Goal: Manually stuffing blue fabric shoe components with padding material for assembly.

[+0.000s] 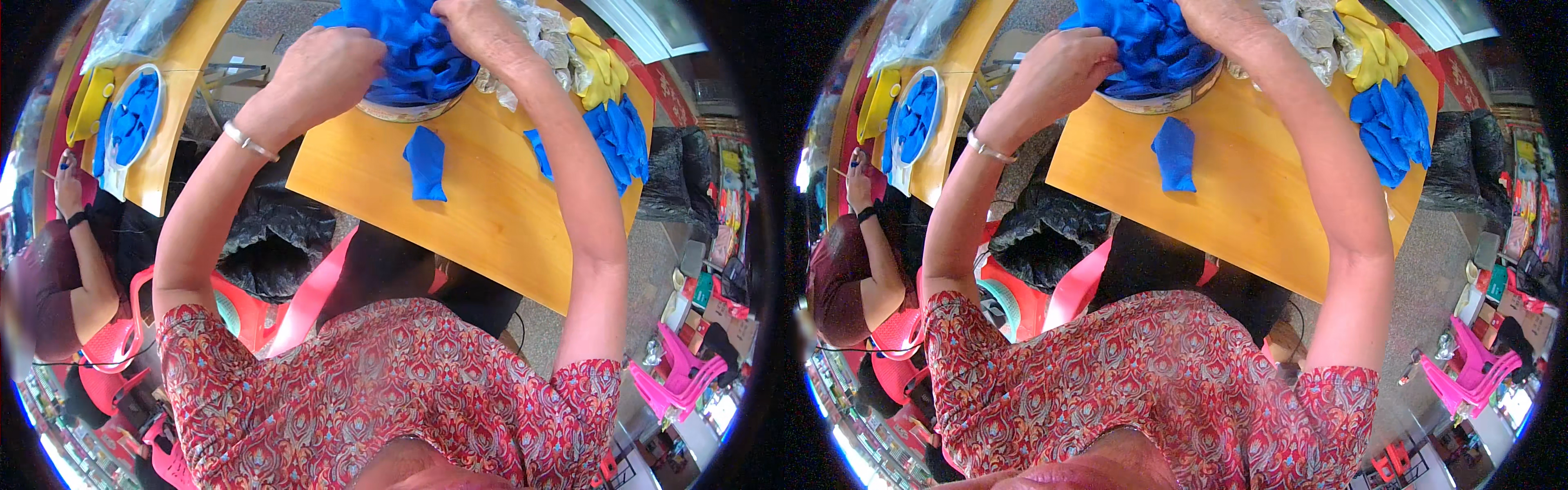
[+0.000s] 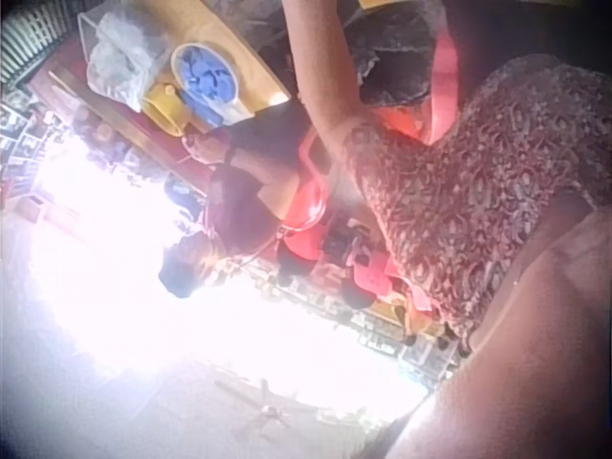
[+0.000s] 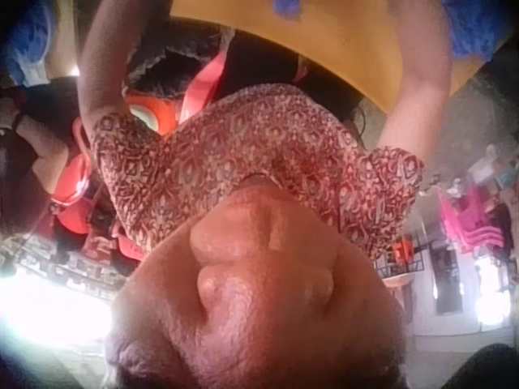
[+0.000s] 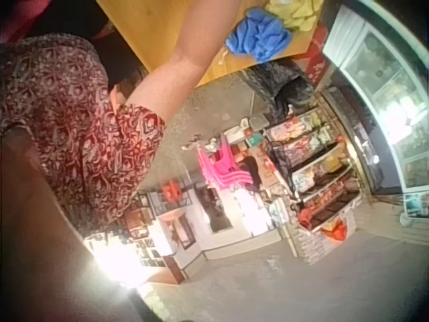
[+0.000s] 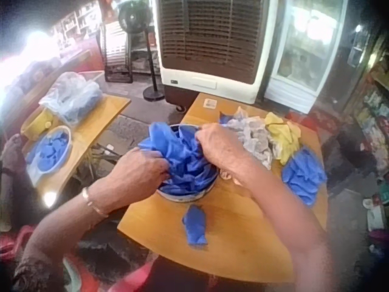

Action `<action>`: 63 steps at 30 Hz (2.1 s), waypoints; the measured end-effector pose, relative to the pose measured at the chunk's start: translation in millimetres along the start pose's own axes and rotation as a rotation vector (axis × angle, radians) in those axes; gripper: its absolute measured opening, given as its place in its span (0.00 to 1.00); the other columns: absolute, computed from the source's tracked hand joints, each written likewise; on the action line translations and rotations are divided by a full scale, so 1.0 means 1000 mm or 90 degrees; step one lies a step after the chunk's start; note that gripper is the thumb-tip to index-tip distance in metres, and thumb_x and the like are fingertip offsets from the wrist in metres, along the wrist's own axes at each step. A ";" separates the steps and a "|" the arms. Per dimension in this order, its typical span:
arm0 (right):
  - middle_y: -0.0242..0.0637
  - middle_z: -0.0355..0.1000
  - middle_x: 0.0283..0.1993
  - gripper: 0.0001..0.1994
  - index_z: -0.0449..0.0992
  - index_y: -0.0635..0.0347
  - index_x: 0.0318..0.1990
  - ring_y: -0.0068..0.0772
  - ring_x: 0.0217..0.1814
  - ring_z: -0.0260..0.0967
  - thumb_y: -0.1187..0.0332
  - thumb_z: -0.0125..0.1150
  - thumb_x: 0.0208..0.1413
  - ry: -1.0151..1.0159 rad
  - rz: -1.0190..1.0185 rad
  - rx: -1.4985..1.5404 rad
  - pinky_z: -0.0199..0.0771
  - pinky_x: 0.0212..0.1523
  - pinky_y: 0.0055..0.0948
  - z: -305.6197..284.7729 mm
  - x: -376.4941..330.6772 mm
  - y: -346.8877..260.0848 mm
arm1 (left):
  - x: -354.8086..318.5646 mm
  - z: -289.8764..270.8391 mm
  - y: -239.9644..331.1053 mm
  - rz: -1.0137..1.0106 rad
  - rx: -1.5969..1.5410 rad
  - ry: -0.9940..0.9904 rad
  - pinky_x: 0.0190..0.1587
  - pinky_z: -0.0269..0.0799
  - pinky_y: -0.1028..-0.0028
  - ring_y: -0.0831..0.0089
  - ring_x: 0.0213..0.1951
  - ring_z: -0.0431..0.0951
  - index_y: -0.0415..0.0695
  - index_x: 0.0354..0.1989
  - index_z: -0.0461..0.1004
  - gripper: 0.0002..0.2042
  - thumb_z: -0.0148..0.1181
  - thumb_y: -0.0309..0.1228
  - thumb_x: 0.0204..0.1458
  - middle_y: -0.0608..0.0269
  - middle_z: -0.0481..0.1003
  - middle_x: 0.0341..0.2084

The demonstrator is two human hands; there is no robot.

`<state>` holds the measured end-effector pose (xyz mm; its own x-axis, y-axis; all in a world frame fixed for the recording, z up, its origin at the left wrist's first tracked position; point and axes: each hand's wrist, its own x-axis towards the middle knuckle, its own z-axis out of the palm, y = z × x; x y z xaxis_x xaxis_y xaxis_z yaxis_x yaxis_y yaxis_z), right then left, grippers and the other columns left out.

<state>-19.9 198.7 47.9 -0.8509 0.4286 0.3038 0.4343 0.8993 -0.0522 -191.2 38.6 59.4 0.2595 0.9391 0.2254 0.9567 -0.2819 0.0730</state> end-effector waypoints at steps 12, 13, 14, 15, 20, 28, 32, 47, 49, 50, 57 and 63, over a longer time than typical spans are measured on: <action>0.48 0.75 0.40 0.08 0.79 0.61 0.36 0.50 0.43 0.73 0.67 0.58 0.54 0.069 -0.226 0.104 0.74 0.44 0.40 0.014 0.015 -0.025 | -0.010 0.048 -0.026 0.017 -0.124 0.060 0.40 0.74 0.58 0.52 0.38 0.78 0.40 0.31 0.74 0.08 0.56 0.32 0.54 0.50 0.76 0.32; 0.46 0.75 0.45 0.14 0.78 0.57 0.47 0.48 0.46 0.73 0.66 0.61 0.54 0.056 -0.257 0.062 0.73 0.49 0.38 0.052 0.014 0.016 | 0.001 0.051 -0.016 0.024 -0.085 0.045 0.39 0.75 0.58 0.52 0.36 0.79 0.39 0.34 0.75 0.08 0.56 0.31 0.53 0.48 0.77 0.31; 0.45 0.75 0.46 0.13 0.78 0.57 0.47 0.48 0.47 0.73 0.67 0.59 0.55 0.038 -0.257 0.055 0.73 0.49 0.38 0.072 0.012 0.028 | 0.007 0.055 -0.015 0.033 -0.042 -0.008 0.38 0.75 0.58 0.52 0.35 0.79 0.39 0.36 0.76 0.08 0.56 0.31 0.53 0.49 0.78 0.30; 0.44 0.75 0.46 0.12 0.78 0.56 0.47 0.48 0.47 0.72 0.68 0.58 0.56 0.020 -0.256 0.045 0.73 0.50 0.38 0.082 0.012 0.034 | 0.012 0.058 -0.015 0.043 0.000 -0.061 0.38 0.75 0.59 0.52 0.34 0.80 0.40 0.37 0.77 0.09 0.56 0.31 0.53 0.49 0.78 0.29; 0.43 0.75 0.49 0.13 0.77 0.58 0.49 0.45 0.51 0.72 0.69 0.59 0.57 0.036 -0.225 0.098 0.72 0.53 0.35 0.066 0.014 0.014 | -0.008 0.036 -0.032 -0.014 -0.303 0.264 0.39 0.75 0.64 0.54 0.35 0.79 0.40 0.39 0.77 0.08 0.58 0.25 0.51 0.50 0.77 0.30; 0.42 0.75 0.53 0.13 0.75 0.67 0.52 0.32 0.55 0.72 0.72 0.52 0.64 0.204 -0.003 0.258 0.70 0.56 0.28 -0.016 -0.019 -0.011 | -0.129 0.108 -0.129 -0.509 -0.328 0.349 0.37 0.75 0.71 0.63 0.34 0.81 0.39 0.37 0.78 0.09 0.61 0.32 0.55 0.57 0.79 0.30; 0.51 0.74 0.50 0.13 0.71 0.77 0.52 0.37 0.52 0.74 0.76 0.47 0.65 0.300 0.339 0.383 0.73 0.55 0.30 -0.035 -0.103 -0.003 | -0.175 0.228 -0.159 -0.646 -0.243 0.189 0.46 0.73 0.63 0.54 0.42 0.79 0.38 0.44 0.75 0.16 0.61 0.35 0.51 0.48 0.78 0.38; 0.44 0.74 0.46 0.15 0.73 0.70 0.52 0.29 0.42 0.72 0.66 0.49 0.67 0.372 0.678 0.096 0.75 0.42 0.25 -0.054 -0.220 -0.026 | -0.215 0.480 -0.246 -0.894 -0.166 -0.034 0.56 0.65 0.54 0.47 0.53 0.70 0.36 0.51 0.68 0.19 0.52 0.33 0.52 0.44 0.68 0.52; 0.43 0.74 0.44 0.16 0.72 0.70 0.53 0.28 0.42 0.71 0.65 0.49 0.67 0.273 0.623 -0.061 0.74 0.41 0.24 -0.048 -0.216 -0.033 | -0.219 0.495 -0.259 -0.877 -0.157 -0.048 0.57 0.64 0.53 0.48 0.57 0.68 0.36 0.50 0.69 0.19 0.51 0.33 0.53 0.42 0.67 0.55; 0.42 0.74 0.43 0.17 0.72 0.70 0.53 0.28 0.41 0.71 0.65 0.48 0.68 0.280 0.653 -0.013 0.74 0.41 0.25 -0.039 -0.223 -0.029 | -0.259 0.502 -0.293 -0.897 -0.121 -0.063 0.59 0.63 0.53 0.48 0.61 0.64 0.41 0.54 0.69 0.20 0.51 0.34 0.53 0.42 0.61 0.62; 0.43 0.75 0.45 0.15 0.70 0.72 0.55 0.28 0.40 0.71 0.72 0.52 0.64 0.340 0.672 -0.065 0.74 0.42 0.24 -0.050 -0.240 -0.007 | -0.251 0.542 -0.286 -0.847 -0.201 -0.231 0.62 0.60 0.53 0.40 0.63 0.60 0.59 0.56 0.73 0.19 0.53 0.34 0.54 0.49 0.47 0.70; 0.43 0.74 0.47 0.15 0.70 0.72 0.55 0.24 0.41 0.69 0.73 0.52 0.64 0.262 0.602 -0.050 0.72 0.43 0.21 -0.116 -0.336 0.064 | -0.228 0.530 -0.263 -0.794 -0.166 -0.262 0.65 0.55 0.55 0.42 0.63 0.58 0.61 0.62 0.66 0.22 0.49 0.37 0.56 0.57 0.48 0.70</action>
<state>328.1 101.7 53.0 0.0093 0.8809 0.4731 0.9035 0.1953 -0.3814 -432.0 2.3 -526.1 -0.6982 0.5716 -0.4310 0.5399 0.8158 0.2073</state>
